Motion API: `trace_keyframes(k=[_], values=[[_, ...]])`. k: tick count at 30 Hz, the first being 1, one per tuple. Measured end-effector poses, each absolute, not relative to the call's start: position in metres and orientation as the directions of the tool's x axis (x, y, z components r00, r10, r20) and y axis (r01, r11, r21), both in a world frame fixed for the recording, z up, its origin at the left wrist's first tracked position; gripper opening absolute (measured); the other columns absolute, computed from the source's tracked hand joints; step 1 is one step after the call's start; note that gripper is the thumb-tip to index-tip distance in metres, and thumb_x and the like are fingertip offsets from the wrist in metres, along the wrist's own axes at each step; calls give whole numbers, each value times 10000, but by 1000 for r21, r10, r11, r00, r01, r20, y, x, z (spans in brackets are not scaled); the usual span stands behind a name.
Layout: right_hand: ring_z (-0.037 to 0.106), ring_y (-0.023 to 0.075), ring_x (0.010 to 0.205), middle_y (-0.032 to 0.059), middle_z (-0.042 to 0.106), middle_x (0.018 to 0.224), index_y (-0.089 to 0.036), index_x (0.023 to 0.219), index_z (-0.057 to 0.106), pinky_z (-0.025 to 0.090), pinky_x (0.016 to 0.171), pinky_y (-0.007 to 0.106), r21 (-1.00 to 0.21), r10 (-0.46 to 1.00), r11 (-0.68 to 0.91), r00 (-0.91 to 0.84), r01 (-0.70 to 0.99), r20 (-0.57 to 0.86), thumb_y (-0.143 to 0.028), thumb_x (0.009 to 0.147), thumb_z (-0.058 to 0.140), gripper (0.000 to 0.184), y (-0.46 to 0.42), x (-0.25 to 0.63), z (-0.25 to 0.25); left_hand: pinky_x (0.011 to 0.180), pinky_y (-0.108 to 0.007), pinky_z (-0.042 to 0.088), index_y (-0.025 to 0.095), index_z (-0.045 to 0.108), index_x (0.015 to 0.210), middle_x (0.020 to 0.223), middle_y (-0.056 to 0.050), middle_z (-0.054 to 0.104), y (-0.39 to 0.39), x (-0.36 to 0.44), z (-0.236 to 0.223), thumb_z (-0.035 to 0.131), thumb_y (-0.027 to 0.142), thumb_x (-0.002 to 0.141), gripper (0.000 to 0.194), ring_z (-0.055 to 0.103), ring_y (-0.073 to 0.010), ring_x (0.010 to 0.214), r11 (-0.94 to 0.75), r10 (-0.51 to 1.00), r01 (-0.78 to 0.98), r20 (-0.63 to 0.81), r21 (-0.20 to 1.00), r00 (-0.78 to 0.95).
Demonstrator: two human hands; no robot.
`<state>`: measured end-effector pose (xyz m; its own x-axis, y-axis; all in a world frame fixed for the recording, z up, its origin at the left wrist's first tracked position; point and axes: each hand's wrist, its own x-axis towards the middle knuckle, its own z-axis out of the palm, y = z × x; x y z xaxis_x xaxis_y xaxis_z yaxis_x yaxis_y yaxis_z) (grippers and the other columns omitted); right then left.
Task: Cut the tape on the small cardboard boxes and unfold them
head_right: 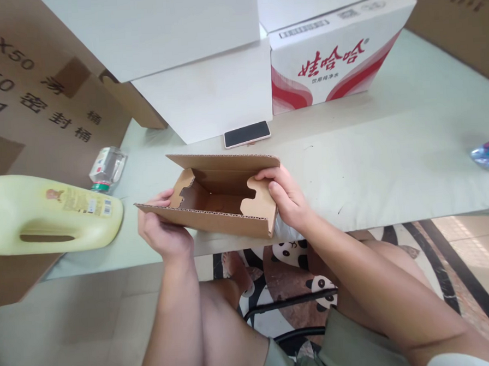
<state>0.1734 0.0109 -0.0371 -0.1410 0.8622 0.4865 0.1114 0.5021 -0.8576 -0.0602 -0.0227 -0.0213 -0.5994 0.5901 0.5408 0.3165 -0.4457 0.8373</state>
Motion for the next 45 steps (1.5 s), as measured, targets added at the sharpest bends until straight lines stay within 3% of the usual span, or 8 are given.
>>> trace_keyframes(k=[19,45], values=[[609,240,964,51,684,1020,-264,1026,639,470,872,428,-835,837,543,-135,93,530,-438,994,404,294,12,173,-41,891,-389,495,194,624,719,899,-54,715,-24,-62,-22,431,262,846,240,665,-213,953,-492,607,219,513,842,-607],[611,229,935,40,681,989,-264,1006,654,477,846,401,-835,837,546,-103,73,538,-439,988,423,290,11,171,-43,915,-417,495,192,632,739,923,-64,716,-24,-64,-24,446,280,856,236,658,-225,970,-525,614,222,547,821,-570]])
